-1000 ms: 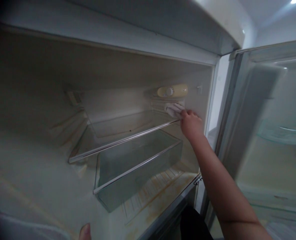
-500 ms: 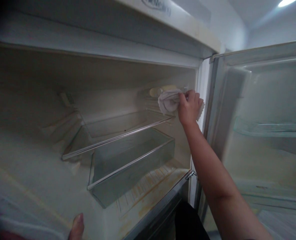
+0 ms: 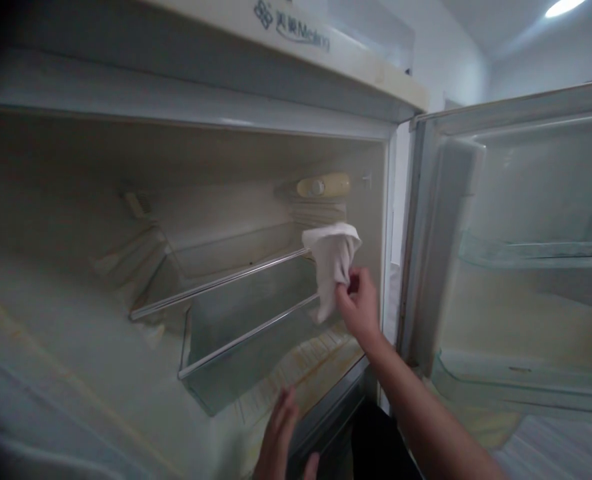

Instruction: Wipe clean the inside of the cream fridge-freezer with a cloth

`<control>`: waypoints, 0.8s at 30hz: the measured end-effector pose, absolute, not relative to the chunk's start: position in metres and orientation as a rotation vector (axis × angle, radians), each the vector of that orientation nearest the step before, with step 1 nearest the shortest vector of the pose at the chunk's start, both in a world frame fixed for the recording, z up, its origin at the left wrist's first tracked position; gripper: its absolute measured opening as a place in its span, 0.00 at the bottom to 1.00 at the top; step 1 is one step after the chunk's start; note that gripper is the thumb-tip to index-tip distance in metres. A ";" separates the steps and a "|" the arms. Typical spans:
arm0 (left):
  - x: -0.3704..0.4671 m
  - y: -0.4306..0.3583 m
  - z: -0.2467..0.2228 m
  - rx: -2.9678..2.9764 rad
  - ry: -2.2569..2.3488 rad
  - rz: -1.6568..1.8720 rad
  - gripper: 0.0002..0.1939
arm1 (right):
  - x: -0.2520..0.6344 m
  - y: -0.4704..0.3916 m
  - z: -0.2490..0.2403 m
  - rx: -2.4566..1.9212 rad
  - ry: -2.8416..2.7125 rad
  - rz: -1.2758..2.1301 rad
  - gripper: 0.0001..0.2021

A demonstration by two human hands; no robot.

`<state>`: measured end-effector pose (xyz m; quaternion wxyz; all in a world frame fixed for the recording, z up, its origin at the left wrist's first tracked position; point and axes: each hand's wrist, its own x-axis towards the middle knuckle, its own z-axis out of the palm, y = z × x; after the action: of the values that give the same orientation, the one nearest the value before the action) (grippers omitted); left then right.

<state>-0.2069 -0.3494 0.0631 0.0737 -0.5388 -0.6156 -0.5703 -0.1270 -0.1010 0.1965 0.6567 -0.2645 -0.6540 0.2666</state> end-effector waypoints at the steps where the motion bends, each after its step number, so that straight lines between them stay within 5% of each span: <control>1: -0.208 -0.339 0.068 -1.619 -1.851 -1.856 0.34 | -0.130 -0.121 0.183 -0.531 -1.507 0.702 0.06; 6: -0.246 -0.296 0.121 -1.602 -1.757 -2.439 0.43 | -0.133 -0.189 0.123 -0.418 -1.708 0.998 0.07; 8: -0.258 -0.286 0.139 -1.576 -1.869 -2.303 0.41 | -0.132 -0.197 0.109 -0.417 -1.763 1.081 0.09; 11: -0.262 -0.279 0.150 -1.719 -2.025 -1.971 0.23 | -0.133 -0.199 0.094 -0.469 -1.800 1.250 0.07; 15: -0.261 -0.279 0.145 -1.931 -2.005 -1.787 0.33 | -0.139 -0.197 0.078 -0.608 -1.694 1.320 0.13; 20: -0.262 -0.282 0.147 -1.804 -1.981 -1.579 0.16 | -0.140 -0.195 0.072 -0.671 -1.848 1.264 0.13; 24: -0.249 -0.287 0.160 -1.853 -1.944 -1.020 0.18 | -0.140 -0.204 0.074 -0.658 -1.885 1.717 0.21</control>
<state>-0.2490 -0.2869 0.1604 0.1341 -0.6391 -0.6706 -0.3518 -0.1398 -0.2040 0.0738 0.2513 -0.2419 -0.6928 0.6311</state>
